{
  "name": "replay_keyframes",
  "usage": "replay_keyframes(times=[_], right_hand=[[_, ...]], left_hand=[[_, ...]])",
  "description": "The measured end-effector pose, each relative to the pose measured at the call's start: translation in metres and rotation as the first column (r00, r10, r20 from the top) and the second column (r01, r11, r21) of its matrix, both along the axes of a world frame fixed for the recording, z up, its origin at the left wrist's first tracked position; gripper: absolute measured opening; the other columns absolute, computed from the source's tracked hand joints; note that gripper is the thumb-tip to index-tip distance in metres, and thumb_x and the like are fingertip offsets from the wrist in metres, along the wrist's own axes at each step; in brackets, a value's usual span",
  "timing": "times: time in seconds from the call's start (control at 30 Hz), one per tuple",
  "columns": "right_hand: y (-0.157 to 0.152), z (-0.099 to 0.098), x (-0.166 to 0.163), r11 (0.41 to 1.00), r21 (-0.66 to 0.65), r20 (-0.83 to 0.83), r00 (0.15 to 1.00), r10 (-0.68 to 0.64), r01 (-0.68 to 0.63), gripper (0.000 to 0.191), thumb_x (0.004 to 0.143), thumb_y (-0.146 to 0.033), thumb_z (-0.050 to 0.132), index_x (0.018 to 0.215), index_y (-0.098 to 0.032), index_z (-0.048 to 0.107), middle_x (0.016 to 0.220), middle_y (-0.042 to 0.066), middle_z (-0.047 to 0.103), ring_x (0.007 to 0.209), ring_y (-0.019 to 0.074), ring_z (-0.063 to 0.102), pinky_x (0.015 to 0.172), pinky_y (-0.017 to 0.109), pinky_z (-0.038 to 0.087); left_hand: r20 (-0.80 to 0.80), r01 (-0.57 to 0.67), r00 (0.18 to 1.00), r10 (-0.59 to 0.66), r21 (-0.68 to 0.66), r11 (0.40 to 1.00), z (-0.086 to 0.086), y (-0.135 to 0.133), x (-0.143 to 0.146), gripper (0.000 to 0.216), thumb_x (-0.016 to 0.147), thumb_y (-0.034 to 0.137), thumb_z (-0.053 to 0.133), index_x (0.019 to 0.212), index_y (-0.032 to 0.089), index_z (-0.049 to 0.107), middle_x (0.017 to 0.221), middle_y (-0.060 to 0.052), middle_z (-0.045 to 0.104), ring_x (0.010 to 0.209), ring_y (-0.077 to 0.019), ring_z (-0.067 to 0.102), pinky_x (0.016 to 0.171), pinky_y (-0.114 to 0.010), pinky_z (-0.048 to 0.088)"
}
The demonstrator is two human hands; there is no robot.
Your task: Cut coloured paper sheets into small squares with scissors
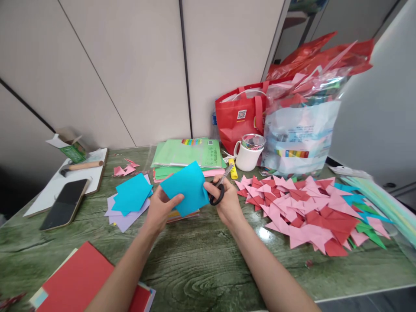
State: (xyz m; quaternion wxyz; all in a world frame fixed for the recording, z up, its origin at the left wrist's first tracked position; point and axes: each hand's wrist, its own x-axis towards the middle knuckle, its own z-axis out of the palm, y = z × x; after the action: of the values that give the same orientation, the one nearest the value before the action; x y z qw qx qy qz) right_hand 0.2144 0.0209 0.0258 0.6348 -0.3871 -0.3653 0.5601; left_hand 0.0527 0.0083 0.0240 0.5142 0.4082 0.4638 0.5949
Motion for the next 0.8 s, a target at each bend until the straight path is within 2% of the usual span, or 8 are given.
replay_keyframes(times=[0.1, 0.17, 0.23, 0.3, 0.4, 0.57, 0.8], right_hand=[[-0.003, 0.001, -0.004, 0.997, -0.031, -0.043, 0.997, 0.064, -0.066, 0.032, 0.062, -0.039, 0.069, 0.069, -0.020, 0.044, 0.054, -0.007, 0.051, 0.048, 0.0098, 0.049, 0.046, 0.021, 0.035], [-0.004, 0.000, -0.006, 0.996, -0.004, -0.072, 0.994, 0.087, -0.087, 0.032, 0.066, -0.046, 0.064, 0.073, -0.021, 0.045, 0.060, -0.004, 0.058, 0.056, 0.0135, 0.056, 0.053, 0.024, 0.041], [-0.005, -0.001, -0.007, 0.996, 0.025, -0.080, 0.993, 0.082, -0.080, 0.034, 0.062, -0.042, 0.069, 0.077, -0.021, 0.047, 0.065, -0.002, 0.062, 0.062, 0.0151, 0.060, 0.059, 0.027, 0.044], [-0.005, -0.004, -0.008, 0.999, 0.027, -0.053, 0.998, 0.039, -0.037, 0.038, 0.055, -0.030, 0.076, 0.079, -0.021, 0.048, 0.069, -0.002, 0.063, 0.063, 0.0141, 0.060, 0.063, 0.027, 0.044], [-0.003, -0.008, -0.009, 0.999, 0.025, -0.021, 0.999, -0.033, 0.034, 0.038, 0.054, -0.022, 0.077, 0.079, -0.020, 0.049, 0.065, -0.003, 0.063, 0.058, 0.0123, 0.059, 0.060, 0.026, 0.044], [0.003, -0.010, -0.005, 0.986, 0.077, -0.075, 0.987, -0.142, 0.148, 0.032, 0.058, -0.022, 0.074, 0.079, -0.019, 0.050, 0.058, -0.006, 0.060, 0.053, 0.0099, 0.056, 0.055, 0.023, 0.042], [0.004, -0.009, 0.001, 0.970, 0.118, 0.028, 0.976, -0.217, 0.212, 0.035, 0.054, -0.019, 0.076, 0.080, -0.020, 0.053, 0.066, -0.003, 0.064, 0.060, 0.0119, 0.058, 0.055, 0.024, 0.043]], left_hand=[[-0.072, -0.139, 0.988, 0.134, -0.069, 0.988, -0.004, 0.000, -0.002, 0.032, 0.052, 0.031, 0.074, 0.075, 0.012, 0.064, 0.077, -0.008, 0.067, 0.067, -0.0202, 0.061, 0.060, -0.032, 0.049], [-0.033, -0.233, 0.972, 0.232, -0.059, 0.971, -0.006, 0.001, -0.004, 0.028, 0.052, 0.032, 0.074, 0.069, 0.012, 0.064, 0.070, -0.005, 0.066, 0.060, -0.0177, 0.058, 0.058, -0.032, 0.049], [0.029, -0.286, 0.957, 0.287, -0.037, 0.958, -0.007, 0.003, -0.004, 0.026, 0.053, 0.031, 0.074, 0.068, 0.012, 0.064, 0.068, -0.003, 0.065, 0.059, -0.0157, 0.057, 0.059, -0.031, 0.048], [0.071, -0.291, 0.954, 0.292, -0.034, 0.956, -0.006, 0.003, -0.003, 0.024, 0.054, 0.030, 0.073, 0.067, 0.013, 0.064, 0.068, -0.003, 0.064, 0.060, -0.0146, 0.056, 0.060, -0.030, 0.048], [0.087, -0.249, 0.965, 0.249, -0.016, 0.968, -0.005, 0.003, -0.003, 0.024, 0.056, 0.030, 0.072, 0.070, 0.012, 0.065, 0.068, -0.002, 0.063, 0.061, -0.0128, 0.054, 0.060, -0.028, 0.047], [-0.038, -0.126, 0.991, 0.126, -0.009, 0.992, -0.001, 0.003, -0.009, 0.025, 0.058, 0.033, 0.070, 0.074, 0.013, 0.065, 0.060, 0.002, 0.059, 0.053, -0.0092, 0.049, 0.049, -0.021, 0.041], [0.013, 0.127, 0.992, -0.126, -0.084, 0.988, 0.014, 0.003, -0.020, 0.038, 0.059, 0.032, 0.071, 0.093, 0.015, 0.064, 0.072, -0.005, 0.068, 0.064, -0.0168, 0.060, 0.059, -0.029, 0.048]])
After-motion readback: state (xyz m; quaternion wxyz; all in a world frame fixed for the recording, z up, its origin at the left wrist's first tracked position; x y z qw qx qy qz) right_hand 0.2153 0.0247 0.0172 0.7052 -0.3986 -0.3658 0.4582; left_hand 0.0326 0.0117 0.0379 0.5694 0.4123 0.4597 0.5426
